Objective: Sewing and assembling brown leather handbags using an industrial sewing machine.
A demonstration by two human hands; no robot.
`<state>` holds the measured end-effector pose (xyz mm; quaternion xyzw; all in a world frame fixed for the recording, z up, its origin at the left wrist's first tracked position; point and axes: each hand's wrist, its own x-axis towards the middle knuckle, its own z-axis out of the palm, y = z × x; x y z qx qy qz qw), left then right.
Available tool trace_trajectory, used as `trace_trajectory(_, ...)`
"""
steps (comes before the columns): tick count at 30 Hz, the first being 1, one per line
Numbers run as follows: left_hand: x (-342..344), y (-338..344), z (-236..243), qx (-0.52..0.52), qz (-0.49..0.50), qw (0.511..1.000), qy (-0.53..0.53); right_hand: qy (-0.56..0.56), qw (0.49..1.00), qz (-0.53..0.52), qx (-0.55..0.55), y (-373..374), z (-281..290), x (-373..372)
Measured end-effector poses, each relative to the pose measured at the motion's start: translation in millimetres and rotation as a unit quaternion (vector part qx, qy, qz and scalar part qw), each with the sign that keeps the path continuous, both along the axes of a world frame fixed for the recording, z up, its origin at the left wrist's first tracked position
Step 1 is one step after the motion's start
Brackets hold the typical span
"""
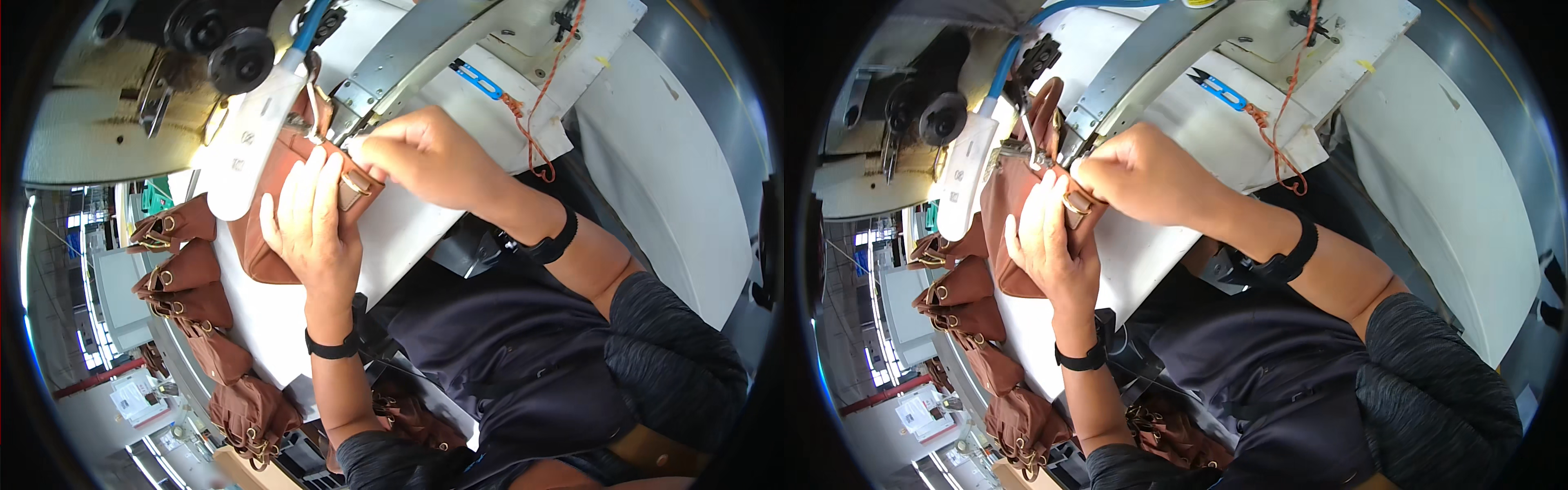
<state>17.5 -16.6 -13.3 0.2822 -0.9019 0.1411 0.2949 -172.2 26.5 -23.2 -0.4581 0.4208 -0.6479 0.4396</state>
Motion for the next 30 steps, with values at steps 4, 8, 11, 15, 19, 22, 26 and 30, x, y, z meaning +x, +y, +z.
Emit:
trace_trajectory(4,0,-4,0,0.001,0.001,1.000,0.017,0.035,0.999,-0.028,0.025,-11,22,-5)
trace_trajectory(8,0,-4,-5,-0.005,0.001,1.000,0.029,0.137,0.987,-0.080,0.035,-21,28,3)
trace_trajectory(11,2,-4,-11,-0.009,0.004,0.999,0.036,0.159,0.981,-0.106,0.024,-20,5,9)
trace_trajectory(15,0,1,-14,-0.007,0.018,0.998,0.052,0.060,0.997,-0.045,-0.037,3,-10,15)
trace_trajectory(19,-12,17,-9,0.023,0.030,0.998,0.050,-0.219,0.974,0.052,0.009,16,-10,9)
trace_trajectory(22,-13,24,0,0.064,0.044,0.996,0.044,-0.186,0.981,0.061,0.017,17,5,7)
trace_trajectory(26,-13,23,2,0.088,0.032,0.994,0.057,-0.167,0.983,0.065,0.031,14,3,4)
trace_trajectory(30,-12,24,7,0.103,0.027,0.993,0.060,-0.173,0.980,0.085,0.038,12,4,0)
